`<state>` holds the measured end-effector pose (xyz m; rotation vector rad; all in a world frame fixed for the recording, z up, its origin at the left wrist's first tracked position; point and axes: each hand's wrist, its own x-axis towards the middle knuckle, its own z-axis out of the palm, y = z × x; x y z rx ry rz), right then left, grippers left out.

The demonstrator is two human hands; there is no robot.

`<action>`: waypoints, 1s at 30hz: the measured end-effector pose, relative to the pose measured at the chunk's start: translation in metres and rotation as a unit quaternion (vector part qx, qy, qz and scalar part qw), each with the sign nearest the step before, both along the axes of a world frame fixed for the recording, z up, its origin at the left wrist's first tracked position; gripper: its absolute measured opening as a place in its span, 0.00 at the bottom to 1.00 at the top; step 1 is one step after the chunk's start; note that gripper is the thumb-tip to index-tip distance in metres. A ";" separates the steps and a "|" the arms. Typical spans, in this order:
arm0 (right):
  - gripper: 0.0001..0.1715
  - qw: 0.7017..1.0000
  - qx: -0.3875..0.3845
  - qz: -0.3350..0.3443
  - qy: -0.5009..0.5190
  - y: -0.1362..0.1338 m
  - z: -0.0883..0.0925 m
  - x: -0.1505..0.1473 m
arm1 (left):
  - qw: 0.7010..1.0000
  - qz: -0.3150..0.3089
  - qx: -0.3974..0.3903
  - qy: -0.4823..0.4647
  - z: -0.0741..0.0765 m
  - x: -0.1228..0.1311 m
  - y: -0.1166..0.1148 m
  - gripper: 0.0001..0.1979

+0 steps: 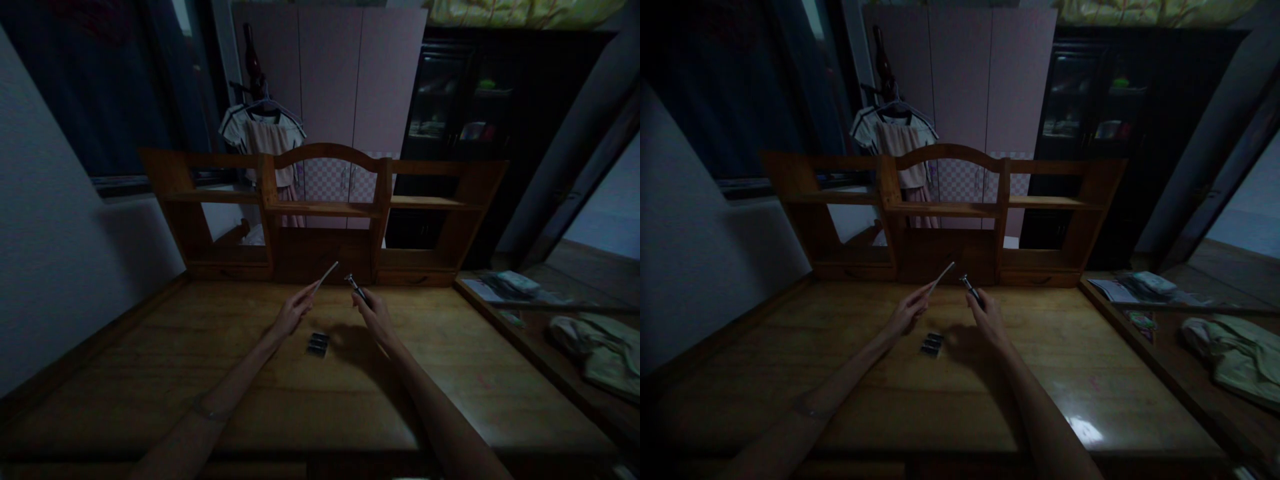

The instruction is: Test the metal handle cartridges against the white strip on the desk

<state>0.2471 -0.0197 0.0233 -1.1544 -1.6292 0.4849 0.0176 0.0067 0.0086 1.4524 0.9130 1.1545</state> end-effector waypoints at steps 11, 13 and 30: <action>0.21 1.000 0.000 -0.001 -0.011 0.000 -0.002 -0.001 | 1.000 -0.004 0.016 0.023 0.002 0.004 -0.003 0.27; 0.21 1.000 0.000 -0.011 -0.012 0.002 -0.003 -0.001 | 1.000 -0.018 0.003 -0.003 0.001 0.003 -0.002 0.29; 0.22 0.999 0.000 -0.026 -0.038 0.005 -0.006 0.002 | 0.998 -0.040 -0.033 0.033 -0.002 0.002 -0.003 0.30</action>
